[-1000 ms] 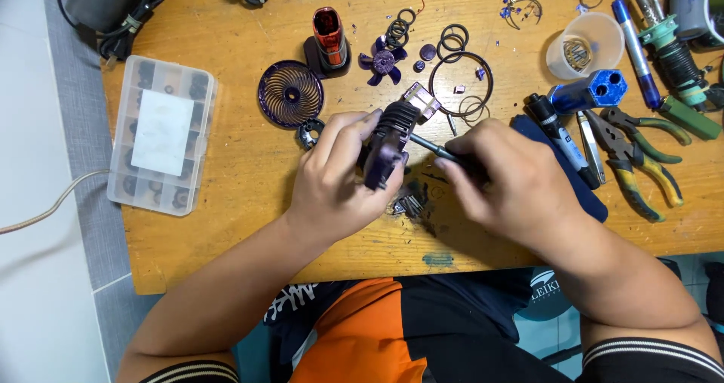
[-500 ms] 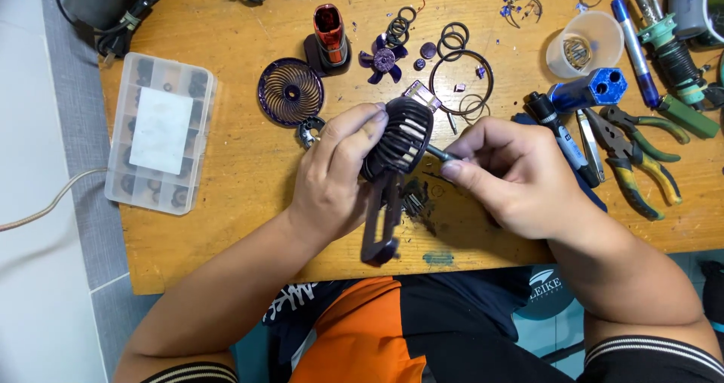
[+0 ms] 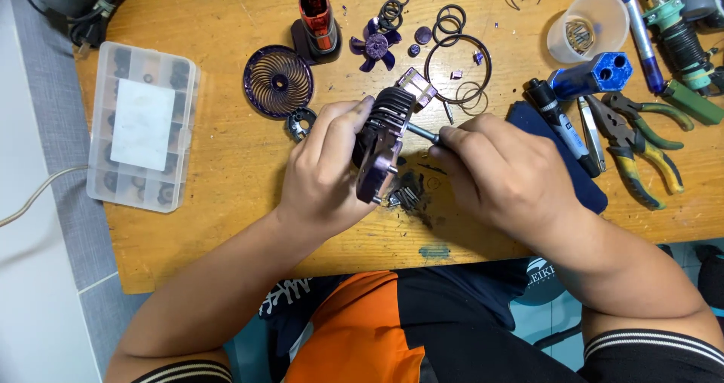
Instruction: Repairing a small portable fan by disassembling and reassembling its components using tools
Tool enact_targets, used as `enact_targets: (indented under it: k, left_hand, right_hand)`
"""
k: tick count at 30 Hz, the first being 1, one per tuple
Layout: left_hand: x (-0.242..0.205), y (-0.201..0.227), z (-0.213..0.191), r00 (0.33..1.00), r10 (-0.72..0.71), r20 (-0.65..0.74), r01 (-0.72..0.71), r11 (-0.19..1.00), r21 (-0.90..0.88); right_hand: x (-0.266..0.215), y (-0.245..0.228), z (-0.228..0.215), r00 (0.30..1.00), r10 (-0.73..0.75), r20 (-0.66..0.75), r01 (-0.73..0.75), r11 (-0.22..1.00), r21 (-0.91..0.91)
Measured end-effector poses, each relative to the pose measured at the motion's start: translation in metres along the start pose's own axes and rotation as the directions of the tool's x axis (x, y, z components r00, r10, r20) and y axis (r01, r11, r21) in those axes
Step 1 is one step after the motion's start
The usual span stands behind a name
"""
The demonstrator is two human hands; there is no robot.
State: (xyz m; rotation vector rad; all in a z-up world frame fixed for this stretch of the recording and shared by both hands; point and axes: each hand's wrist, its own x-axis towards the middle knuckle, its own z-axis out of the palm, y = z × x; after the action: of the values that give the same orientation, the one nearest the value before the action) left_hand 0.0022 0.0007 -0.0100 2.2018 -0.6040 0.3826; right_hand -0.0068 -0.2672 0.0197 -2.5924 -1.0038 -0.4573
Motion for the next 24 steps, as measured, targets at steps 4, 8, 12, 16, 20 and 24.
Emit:
enact_targets:
  k: [4,8,12,16,20,24]
  left_hand:
    - [0.0,-0.002,-0.002,0.998,0.063,0.003,-0.063,0.998,-0.019]
    - [-0.001,-0.005,-0.005,0.993,0.113,0.019,-0.112,0.993,-0.028]
    - [0.001,-0.006,-0.006,0.986,0.162,-0.027,-0.163,0.986,-0.029]
    - [0.001,0.001,-0.003,0.995,0.088,-0.04,-0.087,0.996,0.005]
    - [0.005,0.004,-0.005,0.997,0.076,-0.022,-0.076,0.997,-0.005]
    - [0.005,-0.001,-0.003,0.993,0.118,-0.026,-0.119,0.993,-0.019]
  right_hand:
    - [0.0,0.001,0.001,0.978,0.189,0.087,-0.207,0.914,0.349]
    - [0.005,0.005,-0.006,0.801,0.473,0.368,-0.599,0.609,0.52]
    - [0.013,0.004,-0.007,0.644,0.503,0.576,-0.724,0.159,0.671]
    - [0.006,0.005,0.002,0.912,0.343,0.223,-0.41,0.758,0.507]
    - [0.0,0.003,0.003,1.0,0.021,0.014,-0.022,0.997,0.08]
    - [0.004,0.004,0.0,0.98,0.18,0.085,-0.199,0.889,0.412]
